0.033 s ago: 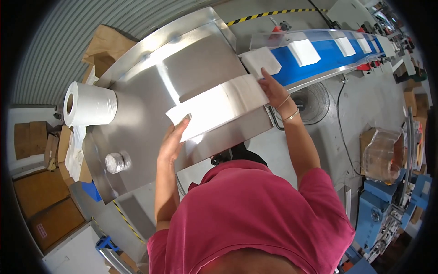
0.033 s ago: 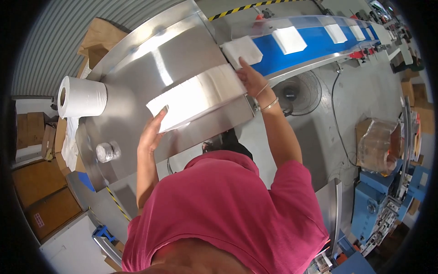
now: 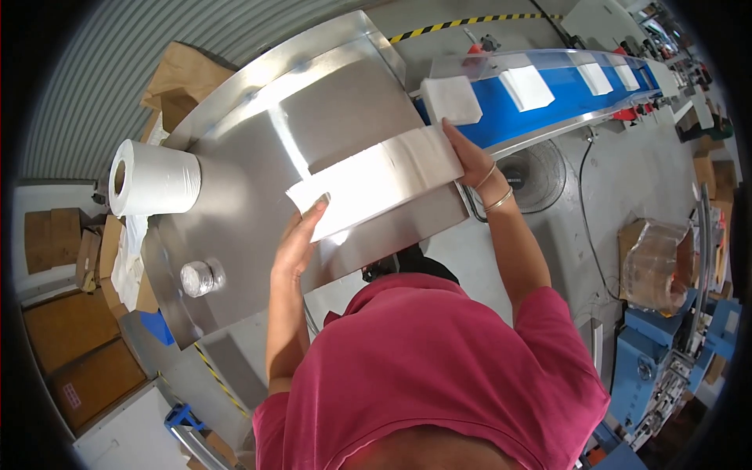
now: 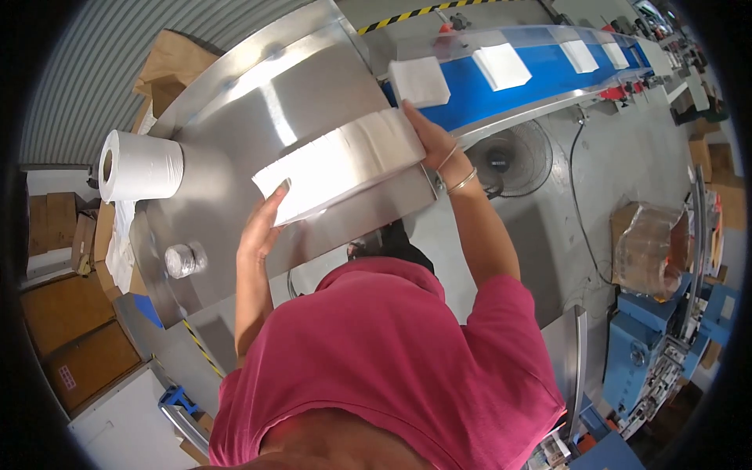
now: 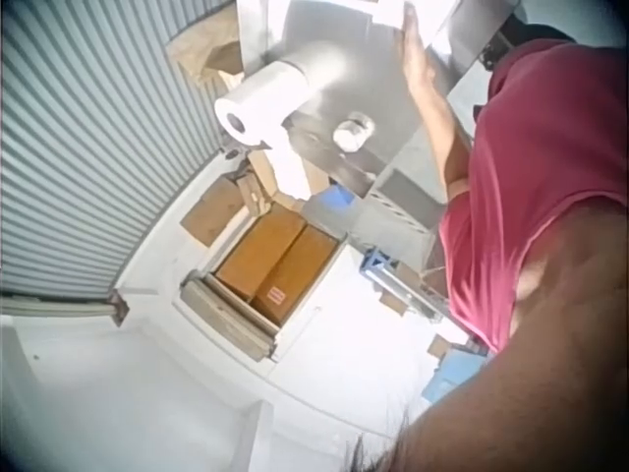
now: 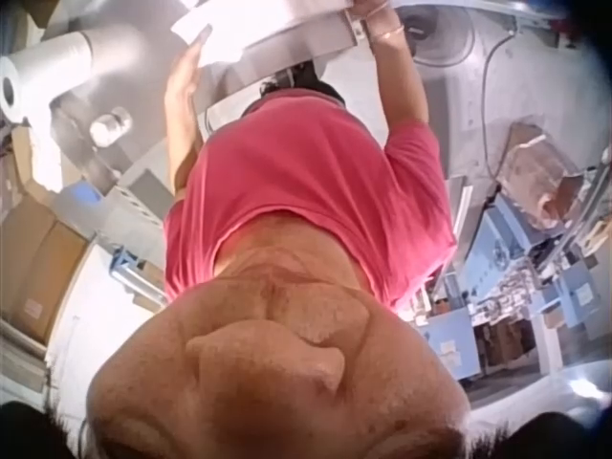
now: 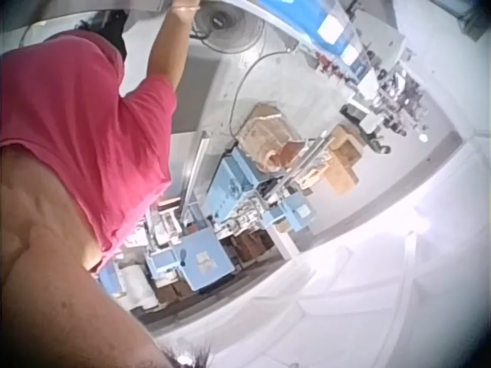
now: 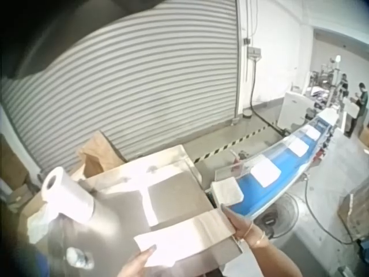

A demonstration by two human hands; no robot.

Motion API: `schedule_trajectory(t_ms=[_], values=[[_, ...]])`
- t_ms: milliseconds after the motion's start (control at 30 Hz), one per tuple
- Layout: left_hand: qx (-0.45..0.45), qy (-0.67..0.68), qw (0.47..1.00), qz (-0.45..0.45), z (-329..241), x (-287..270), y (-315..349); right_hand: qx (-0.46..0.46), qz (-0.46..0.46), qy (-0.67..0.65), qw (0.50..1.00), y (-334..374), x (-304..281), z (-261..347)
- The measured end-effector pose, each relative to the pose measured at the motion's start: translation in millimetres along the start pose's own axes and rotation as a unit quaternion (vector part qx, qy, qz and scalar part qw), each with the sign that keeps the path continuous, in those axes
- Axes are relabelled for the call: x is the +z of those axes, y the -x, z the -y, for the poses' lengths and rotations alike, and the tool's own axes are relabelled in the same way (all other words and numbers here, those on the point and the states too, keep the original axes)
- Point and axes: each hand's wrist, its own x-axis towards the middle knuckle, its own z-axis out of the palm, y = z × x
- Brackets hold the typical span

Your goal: Placing stacks of white napkins onto a conveyor belt for processing in an industrial facility.

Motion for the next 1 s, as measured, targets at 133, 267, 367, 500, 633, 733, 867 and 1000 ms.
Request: schedule_trajectory(t_ms=[133,267,367,500,633,733,867,1000], values=[[0.001,-0.004,1.0,-0.007,3,6,-2,0.007,-0.091,0.223,0.97,16,40,-6],[-0.008,-0.017,1.0,-0.026,-11,18,5,-0.036,-0.101,0.261,0.959,16,48,-3],[-0.008,-0.016,0.999,-0.029,-4,14,0,-0.037,-0.129,0.24,0.961,14,42,-2],[-0.018,-0.05,0.996,-0.067,-8,21,4,-0.003,-0.169,0.688,0.705,16,40,12],[-0.011,-0.037,0.997,-0.07,-14,30,9,-0.107,-0.196,0.343,0.912,9,-5,12],[-0.025,-0.035,0.997,-0.06,-18,33,7,-0.017,-0.148,-0.026,0.988,4,-3,11],[-0.006,-0.016,1.0,-0.01,-20,40,2,-0.082,-0.089,0.335,0.935,16,43,-5],[-0.015,-0.003,1.0,-0.013,-19,43,-2,-0.082,-0.111,0.343,0.929,20,52,-3]])
